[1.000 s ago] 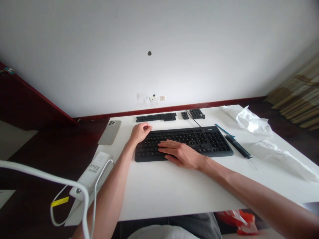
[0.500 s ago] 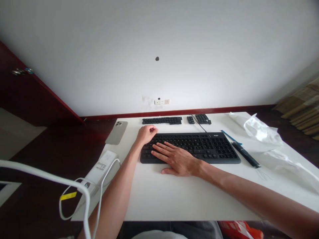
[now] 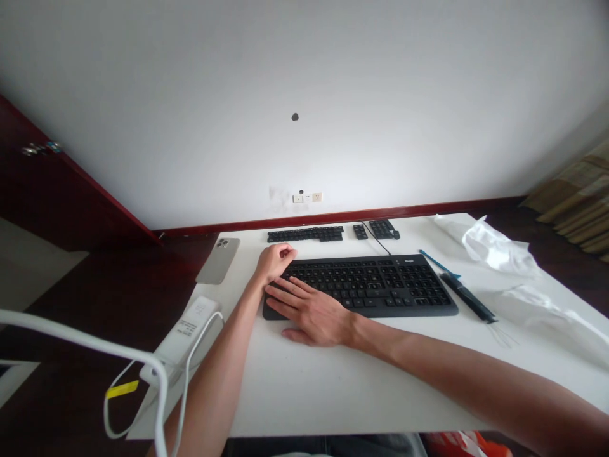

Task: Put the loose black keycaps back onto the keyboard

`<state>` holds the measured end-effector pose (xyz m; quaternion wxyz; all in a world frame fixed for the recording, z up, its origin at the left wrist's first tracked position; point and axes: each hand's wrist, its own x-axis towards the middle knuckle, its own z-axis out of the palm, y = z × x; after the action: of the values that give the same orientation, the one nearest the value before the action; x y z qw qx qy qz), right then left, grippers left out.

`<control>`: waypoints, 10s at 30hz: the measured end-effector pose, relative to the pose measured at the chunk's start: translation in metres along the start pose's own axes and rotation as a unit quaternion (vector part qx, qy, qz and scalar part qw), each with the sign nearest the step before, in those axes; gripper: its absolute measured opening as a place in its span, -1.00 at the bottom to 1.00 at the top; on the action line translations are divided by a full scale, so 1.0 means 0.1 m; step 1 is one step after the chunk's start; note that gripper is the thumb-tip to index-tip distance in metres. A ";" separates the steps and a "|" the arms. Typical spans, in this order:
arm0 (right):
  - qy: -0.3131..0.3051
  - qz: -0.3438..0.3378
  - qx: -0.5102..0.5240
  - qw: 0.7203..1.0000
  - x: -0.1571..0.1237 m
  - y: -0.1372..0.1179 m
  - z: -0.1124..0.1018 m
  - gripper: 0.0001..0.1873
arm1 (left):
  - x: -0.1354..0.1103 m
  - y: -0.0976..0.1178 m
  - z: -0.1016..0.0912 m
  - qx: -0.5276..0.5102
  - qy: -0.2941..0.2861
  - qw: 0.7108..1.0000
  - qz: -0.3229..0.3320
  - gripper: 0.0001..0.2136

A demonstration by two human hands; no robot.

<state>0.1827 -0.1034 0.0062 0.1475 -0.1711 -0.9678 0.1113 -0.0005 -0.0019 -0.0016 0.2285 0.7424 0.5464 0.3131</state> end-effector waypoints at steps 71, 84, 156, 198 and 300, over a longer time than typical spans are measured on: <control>0.134 0.126 0.149 0.972 -0.56 0.29 -0.46 -0.77 | -0.07 0.21 0.00 0.138 0.028 0.988 0.057 -0.80; 0.174 0.170 0.142 0.960 -0.61 0.38 -0.48 -0.76 | -0.11 0.33 0.07 0.176 -0.010 0.982 0.063 -0.74; 0.169 0.354 0.006 0.920 -0.98 1.25 -0.71 -0.69 | 0.42 0.68 0.59 0.211 0.003 0.964 0.159 -0.72; 0.159 0.346 0.020 0.925 -1.00 1.23 -0.72 -0.68 | 0.42 0.75 0.34 0.126 -0.102 0.982 0.097 -0.68; -0.154 0.394 0.075 0.903 -0.76 0.74 -1.08 -0.83 | 0.14 -0.06 0.04 -0.003 0.211 0.975 -0.072 -0.80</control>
<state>0.3079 -0.0457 0.0680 -0.0467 -0.5080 -0.8206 0.2576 0.0012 0.0128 -0.0053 0.1317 0.6176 0.6335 0.4471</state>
